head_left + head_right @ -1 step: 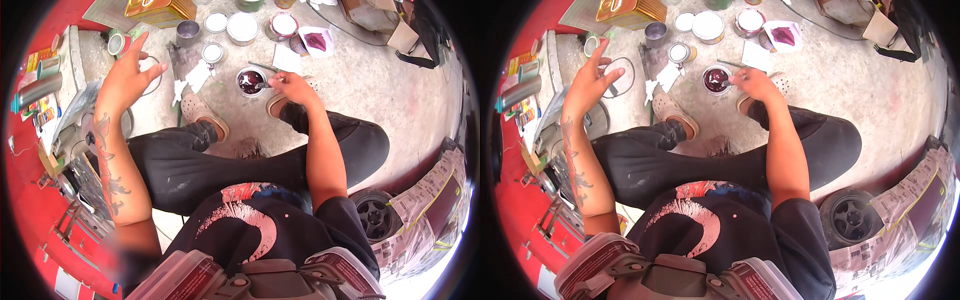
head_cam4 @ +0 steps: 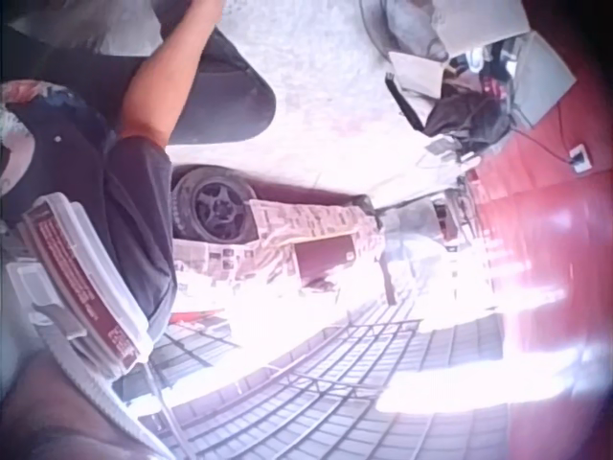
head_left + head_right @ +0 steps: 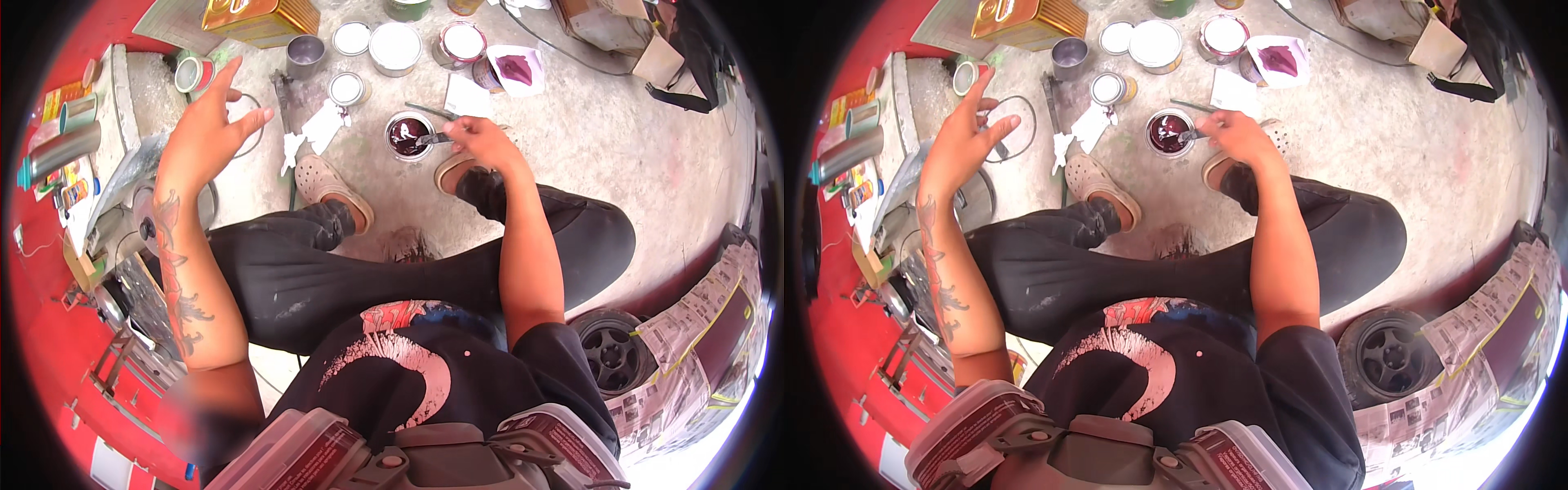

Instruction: Mix different colors of automotive paint and additives in a container.

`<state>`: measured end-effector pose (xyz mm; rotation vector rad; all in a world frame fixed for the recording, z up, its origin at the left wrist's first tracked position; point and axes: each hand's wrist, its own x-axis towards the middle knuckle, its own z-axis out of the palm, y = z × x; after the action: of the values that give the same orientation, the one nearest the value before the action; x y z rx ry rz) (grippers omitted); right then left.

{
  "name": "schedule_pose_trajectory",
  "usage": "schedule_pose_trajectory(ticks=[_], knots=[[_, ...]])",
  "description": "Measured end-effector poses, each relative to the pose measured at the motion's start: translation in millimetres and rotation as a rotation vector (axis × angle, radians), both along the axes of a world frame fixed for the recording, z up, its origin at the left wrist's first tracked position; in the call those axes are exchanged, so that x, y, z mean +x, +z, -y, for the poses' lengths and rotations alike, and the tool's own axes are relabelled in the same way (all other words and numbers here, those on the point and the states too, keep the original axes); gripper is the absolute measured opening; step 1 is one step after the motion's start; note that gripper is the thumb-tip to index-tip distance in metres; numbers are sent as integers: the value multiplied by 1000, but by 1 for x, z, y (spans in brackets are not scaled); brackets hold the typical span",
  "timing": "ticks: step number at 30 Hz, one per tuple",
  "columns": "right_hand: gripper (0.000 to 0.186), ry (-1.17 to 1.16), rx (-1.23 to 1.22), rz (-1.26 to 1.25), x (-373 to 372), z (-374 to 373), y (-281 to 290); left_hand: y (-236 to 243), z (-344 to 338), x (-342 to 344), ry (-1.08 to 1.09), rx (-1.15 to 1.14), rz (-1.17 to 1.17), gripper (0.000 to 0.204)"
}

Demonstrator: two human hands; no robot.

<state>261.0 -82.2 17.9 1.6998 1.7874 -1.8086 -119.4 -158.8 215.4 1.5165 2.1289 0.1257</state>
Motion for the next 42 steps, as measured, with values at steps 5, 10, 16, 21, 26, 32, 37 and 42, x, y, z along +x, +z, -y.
schedule_pose_trajectory(ticks=[5, 10, 16, 21, 26, 32, 37, 42], knots=[[35, -362, 389, 429, 44, -22, -52, 0, -12, 11, 22, -160, 29, 84], [51, -647, 232, 301, 69, -22, -152, -4, -22, 12, -24, -147, 13, 84], [65, -715, 275, 215, 62, -29, -177, -3, -27, 15, -27, -157, 35, 84], [52, -582, 191, 315, 47, -50, -156, -9, -22, 10, -35, -181, 34, 84], [41, -555, 240, 263, 62, -61, -169, -9, -23, 9, -34, -184, 58, 84], [41, -547, 225, 222, 52, -46, -164, -3, -22, 12, -2, -210, 101, 84], [61, -373, 448, 389, 42, -29, -156, -6, -15, 8, -45, -131, 81, 83], [73, -420, 481, 362, 45, -32, -154, -1, -13, 10, -28, -127, 104, 83]])
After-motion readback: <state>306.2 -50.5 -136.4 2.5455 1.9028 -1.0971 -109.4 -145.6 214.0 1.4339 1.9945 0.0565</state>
